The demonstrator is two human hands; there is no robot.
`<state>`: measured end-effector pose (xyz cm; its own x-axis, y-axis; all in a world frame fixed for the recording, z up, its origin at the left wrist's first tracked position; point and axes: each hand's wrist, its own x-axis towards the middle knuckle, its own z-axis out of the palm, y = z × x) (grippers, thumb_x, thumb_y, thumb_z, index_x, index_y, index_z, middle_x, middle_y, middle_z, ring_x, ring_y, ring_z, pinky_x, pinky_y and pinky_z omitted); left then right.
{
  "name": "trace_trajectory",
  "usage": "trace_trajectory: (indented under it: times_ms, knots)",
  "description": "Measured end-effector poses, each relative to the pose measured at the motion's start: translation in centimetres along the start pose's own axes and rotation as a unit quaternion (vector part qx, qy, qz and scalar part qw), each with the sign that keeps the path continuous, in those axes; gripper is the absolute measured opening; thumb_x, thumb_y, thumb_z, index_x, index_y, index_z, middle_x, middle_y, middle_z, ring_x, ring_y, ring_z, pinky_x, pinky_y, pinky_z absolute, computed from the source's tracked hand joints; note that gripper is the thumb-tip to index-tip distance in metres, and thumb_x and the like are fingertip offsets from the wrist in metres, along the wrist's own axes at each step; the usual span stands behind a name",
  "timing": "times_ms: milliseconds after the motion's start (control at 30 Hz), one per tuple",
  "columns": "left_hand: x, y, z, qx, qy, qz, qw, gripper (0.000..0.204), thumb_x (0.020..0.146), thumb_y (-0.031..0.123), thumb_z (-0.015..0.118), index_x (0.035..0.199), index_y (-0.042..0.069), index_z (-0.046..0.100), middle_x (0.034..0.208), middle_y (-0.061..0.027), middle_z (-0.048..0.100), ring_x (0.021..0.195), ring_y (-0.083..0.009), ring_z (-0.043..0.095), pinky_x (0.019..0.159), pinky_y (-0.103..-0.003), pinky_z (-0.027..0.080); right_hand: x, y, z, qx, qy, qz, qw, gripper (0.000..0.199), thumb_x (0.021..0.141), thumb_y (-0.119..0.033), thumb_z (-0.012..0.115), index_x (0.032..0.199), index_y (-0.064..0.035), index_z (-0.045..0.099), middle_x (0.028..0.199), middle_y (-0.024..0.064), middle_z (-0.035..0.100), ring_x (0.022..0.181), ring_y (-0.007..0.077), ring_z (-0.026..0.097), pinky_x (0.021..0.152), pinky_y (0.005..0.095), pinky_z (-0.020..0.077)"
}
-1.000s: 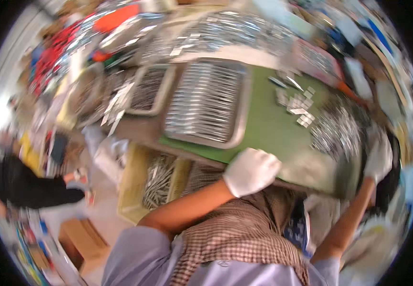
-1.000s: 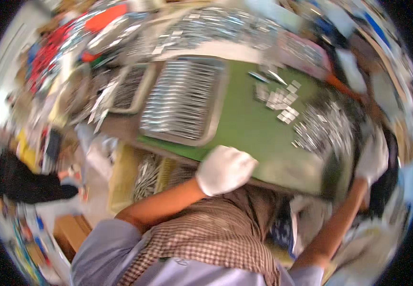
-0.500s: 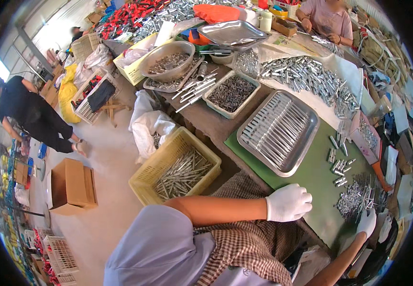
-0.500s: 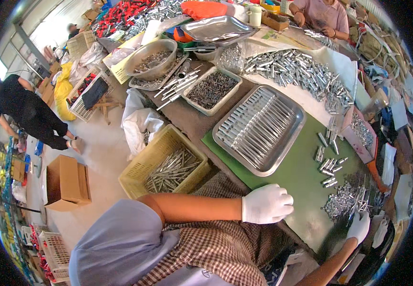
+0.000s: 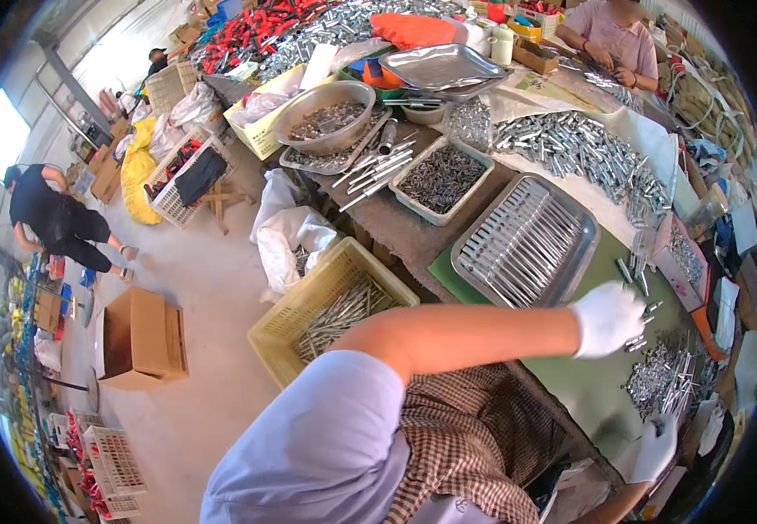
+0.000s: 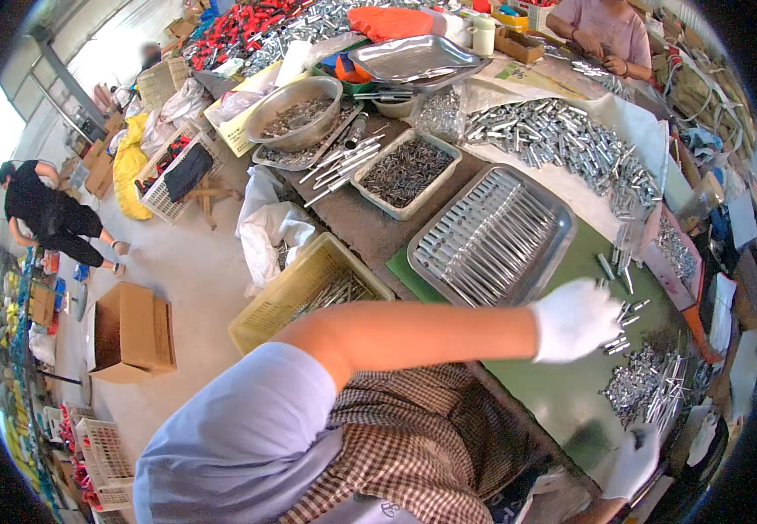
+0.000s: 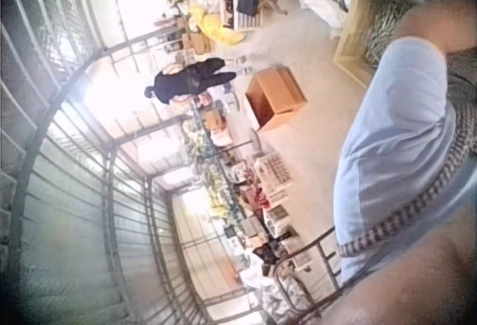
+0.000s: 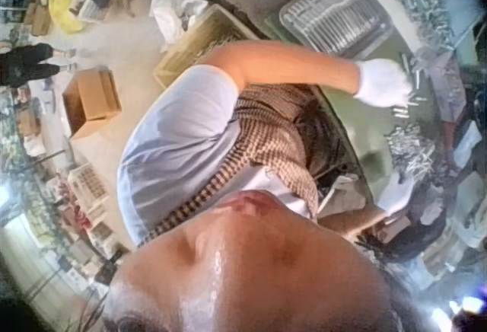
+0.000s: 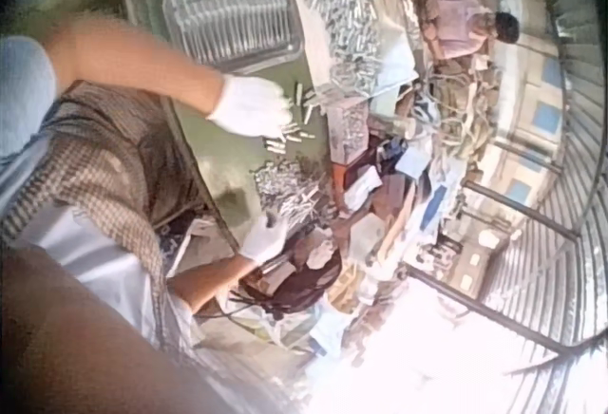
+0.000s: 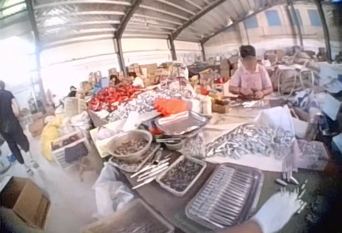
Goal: Assembling small metal rods into cylindrical housings and organizing them on a metal tray.
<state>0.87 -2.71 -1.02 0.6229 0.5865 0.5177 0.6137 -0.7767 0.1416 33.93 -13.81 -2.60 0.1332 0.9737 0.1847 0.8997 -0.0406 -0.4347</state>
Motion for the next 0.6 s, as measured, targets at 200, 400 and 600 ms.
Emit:
trace_trajectory:
  times_ms: [200, 400, 600]
  knots:
    - [7.8, -6.6, 7.9, 0.022, -0.16, -0.163, 0.973, 0.024, 0.085, 0.018, 0.066, 0.107, 0.015, 0.075, 0.111, -0.0105, 0.071, 0.109, -0.0274, 0.068, 0.086, -0.042, 0.054, -3.4, -2.1, 6.6, -0.083, 0.144, -0.005, 0.986, 0.019, 0.089, -0.011, 0.07, 0.104, -0.0004, 0.067, 0.1, 0.0142, 0.066, 0.094, 0.0319, 0.064, 0.084, 0.0416, 0.0509]
    - [8.8, -6.5, 7.8, 0.006, -0.194, -0.177, 0.965, 0.025, 0.086, 0.018, 0.065, 0.108, 0.016, 0.076, 0.111, -0.0097, 0.074, 0.104, -0.0282, 0.071, 0.083, -0.044, 0.056, -3.1, -2.6, 6.7, -0.083, 0.153, 0.016, 0.985, 0.024, 0.092, -0.018, 0.068, 0.107, 0.0002, 0.068, 0.104, 0.0158, 0.067, 0.099, 0.0331, 0.064, 0.087, 0.0413, 0.0504]
    - [9.1, -7.1, 10.8, 0.017, -0.196, -0.162, 0.967, 0.026, 0.085, 0.019, 0.066, 0.108, 0.017, 0.078, 0.108, -0.0074, 0.075, 0.103, -0.0272, 0.071, 0.078, -0.042, 0.057, -2.6, -0.8, 6.3, -0.111, 0.129, 0.017, 0.985, 0.033, 0.097, -0.027, 0.062, 0.116, -0.0006, 0.067, 0.111, 0.0157, 0.067, 0.107, 0.0335, 0.062, 0.092, 0.0417, 0.0482]
